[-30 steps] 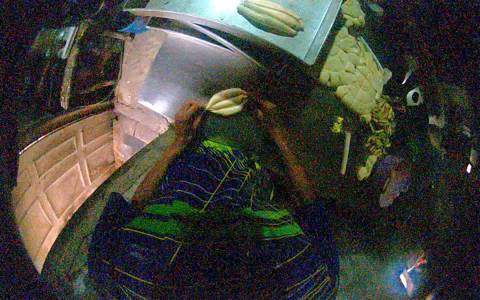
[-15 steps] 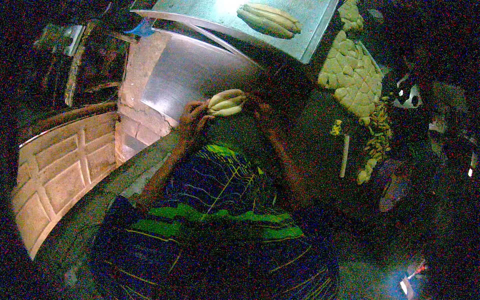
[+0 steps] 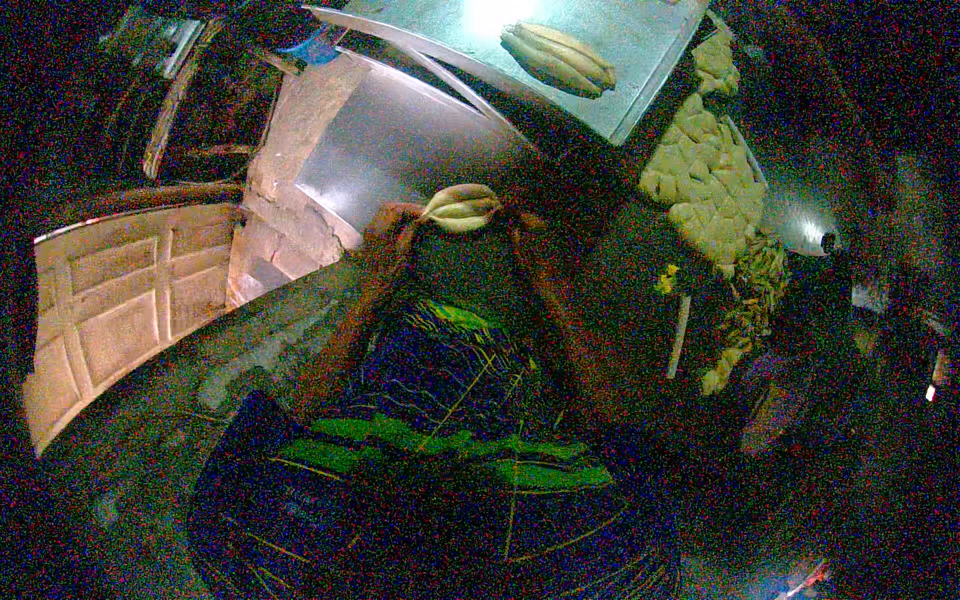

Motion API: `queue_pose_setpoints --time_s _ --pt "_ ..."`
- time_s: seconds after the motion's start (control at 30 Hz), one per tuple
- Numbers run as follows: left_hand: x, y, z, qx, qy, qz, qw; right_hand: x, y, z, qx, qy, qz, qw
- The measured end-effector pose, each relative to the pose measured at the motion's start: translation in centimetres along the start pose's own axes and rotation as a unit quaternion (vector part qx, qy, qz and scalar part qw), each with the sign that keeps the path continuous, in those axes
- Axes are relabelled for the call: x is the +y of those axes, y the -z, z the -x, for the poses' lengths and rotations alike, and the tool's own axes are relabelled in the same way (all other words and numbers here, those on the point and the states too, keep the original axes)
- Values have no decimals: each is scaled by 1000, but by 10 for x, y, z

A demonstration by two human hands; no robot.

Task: The person rolls out pieces of dough on a metal table, applies a dark filling with a brush, and rolls them into oblong shapes before placing them on a tray.

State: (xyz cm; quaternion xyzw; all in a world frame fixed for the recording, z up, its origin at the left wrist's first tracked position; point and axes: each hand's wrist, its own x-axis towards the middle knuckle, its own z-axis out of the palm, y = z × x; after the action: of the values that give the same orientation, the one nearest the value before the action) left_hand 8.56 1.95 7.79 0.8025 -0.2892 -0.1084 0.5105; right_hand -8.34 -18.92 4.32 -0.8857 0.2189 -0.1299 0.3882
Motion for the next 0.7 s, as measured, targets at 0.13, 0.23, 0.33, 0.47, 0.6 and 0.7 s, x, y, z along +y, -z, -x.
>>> queue_pose_setpoints --time_s 0.13,0.23,0.33,0.47,0.6,0.7 --pt "16 -3 6 3 155 111 982 -37 14 -5 -36 -76 59 995" --pt "21 -10 10 26 191 172 966 -42 15 -8 -26 -83 82 993" --pt "19 -11 8 3 210 144 967 -45 14 -11 -2 -121 55 991" --pt "19 -16 10 59 359 360 859 -28 -14 -12 64 -124 -21 990" --pt "18 -14 4 69 384 342 855 -65 2 -30 -14 -300 -95 949" --pt "2 -27 2 62 300 190 933 -92 10 -34 12 -231 -124 965"
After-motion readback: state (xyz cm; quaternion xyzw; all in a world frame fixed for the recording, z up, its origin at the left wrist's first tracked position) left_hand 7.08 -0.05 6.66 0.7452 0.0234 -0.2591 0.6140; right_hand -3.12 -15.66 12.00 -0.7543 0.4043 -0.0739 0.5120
